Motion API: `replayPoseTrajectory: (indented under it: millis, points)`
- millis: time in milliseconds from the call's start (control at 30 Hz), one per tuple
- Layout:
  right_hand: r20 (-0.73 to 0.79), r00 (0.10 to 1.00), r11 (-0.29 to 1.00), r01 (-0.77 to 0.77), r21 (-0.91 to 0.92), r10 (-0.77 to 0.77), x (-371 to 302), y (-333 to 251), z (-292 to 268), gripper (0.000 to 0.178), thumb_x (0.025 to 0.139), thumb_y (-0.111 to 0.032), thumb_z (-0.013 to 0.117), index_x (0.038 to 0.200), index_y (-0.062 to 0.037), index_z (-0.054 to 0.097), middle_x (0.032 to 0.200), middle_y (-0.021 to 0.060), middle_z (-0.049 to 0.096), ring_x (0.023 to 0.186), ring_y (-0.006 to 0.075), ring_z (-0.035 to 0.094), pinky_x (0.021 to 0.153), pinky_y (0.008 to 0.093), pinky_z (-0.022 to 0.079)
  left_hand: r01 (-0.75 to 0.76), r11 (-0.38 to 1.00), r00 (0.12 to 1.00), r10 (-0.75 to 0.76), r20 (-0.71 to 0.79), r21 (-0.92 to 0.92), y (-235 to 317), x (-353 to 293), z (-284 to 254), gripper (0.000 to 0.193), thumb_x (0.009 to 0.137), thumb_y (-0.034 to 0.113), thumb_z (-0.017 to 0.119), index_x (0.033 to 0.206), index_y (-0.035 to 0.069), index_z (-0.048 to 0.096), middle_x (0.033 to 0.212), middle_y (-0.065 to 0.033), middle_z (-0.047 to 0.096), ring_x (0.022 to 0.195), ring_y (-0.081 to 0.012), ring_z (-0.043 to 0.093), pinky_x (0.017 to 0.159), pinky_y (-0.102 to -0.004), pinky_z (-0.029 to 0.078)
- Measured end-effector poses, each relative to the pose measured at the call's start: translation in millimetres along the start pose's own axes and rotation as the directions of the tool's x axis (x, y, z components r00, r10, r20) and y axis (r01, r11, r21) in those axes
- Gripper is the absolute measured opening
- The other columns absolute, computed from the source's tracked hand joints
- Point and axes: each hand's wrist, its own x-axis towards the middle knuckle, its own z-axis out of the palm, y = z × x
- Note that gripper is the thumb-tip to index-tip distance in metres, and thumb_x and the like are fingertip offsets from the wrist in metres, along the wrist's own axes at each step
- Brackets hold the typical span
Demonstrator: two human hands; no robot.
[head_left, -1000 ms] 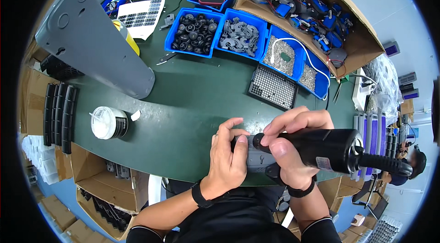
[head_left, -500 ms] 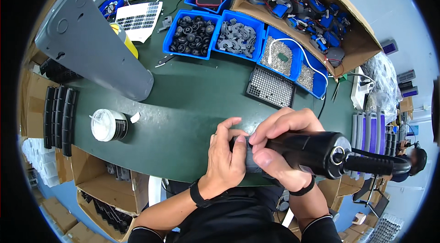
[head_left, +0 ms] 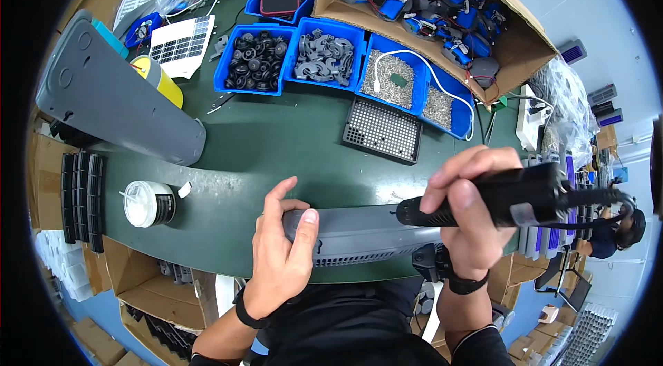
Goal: The person assembles a portable air cooler by inserting a cylindrical fan motor into the main housing and securing it with a screwdriver. They then attach the front grille and side panels, using a screwdriver to fasten the casing together. The process involves handling various components and tools on a cluttered workbench.
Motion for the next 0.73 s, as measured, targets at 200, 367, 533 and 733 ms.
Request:
replayPoseTrajectory:
  millis: [200,367,533,733]
  points:
    - [0.060,0.996,0.994,0.069,-0.082,-0.064,-21.9,16.0,-6.2,0.041,0.089,0.004,0.078,0.113,-0.0040,0.046,0.096,0.0180,0.068,0.078,0.0169,0.067,0.072,0.0312,0.056,-0.013,0.994,0.999,0.007,-0.054,-0.104,1.2,0.8,7.8,0.045,0.103,0.015,0.061,0.145,0.001,0.049,0.103,-0.0136,0.072,0.086,-0.0158,0.063,0.084,-0.0313,0.050]
    - [0.050,0.999,0.999,-0.011,-0.047,0.013,-11.7,19.4,-4.3,0.040,0.086,0.010,0.074,0.111,-0.0033,0.046,0.096,0.0175,0.068,0.076,0.0160,0.067,0.071,0.0307,0.056,0.003,0.991,0.999,-0.009,-0.052,-0.130,0.1,0.9,6.8,0.046,0.097,0.008,0.064,0.140,0.000,0.050,0.100,-0.0183,0.072,0.087,-0.0239,0.068,0.085,-0.0372,0.054]
    - [0.055,0.996,0.998,-0.063,-0.007,0.063,-14.4,16.1,-2.1,0.038,0.085,0.007,0.077,0.106,-0.0033,0.046,0.096,0.0184,0.069,0.074,0.0143,0.065,0.071,0.0301,0.057,-0.004,0.992,0.999,-0.003,-0.055,-0.124,-0.9,0.5,7.7,0.043,0.099,0.011,0.059,0.141,0.003,0.049,0.104,-0.0144,0.072,0.087,-0.0170,0.064,0.085,-0.0327,0.050]
    - [0.181,0.984,1.000,-0.001,-0.018,0.004,-13.3,23.9,-10.0,0.042,0.085,0.005,0.079,0.109,-0.0037,0.045,0.099,0.0199,0.068,0.075,0.0156,0.068,0.071,0.0302,0.058,0.025,0.991,0.997,-0.034,-0.063,-0.134,-0.9,1.7,8.2,0.045,0.098,0.010,0.064,0.139,0.000,0.050,0.101,-0.0184,0.072,0.088,-0.0251,0.068,0.086,-0.0377,0.054]
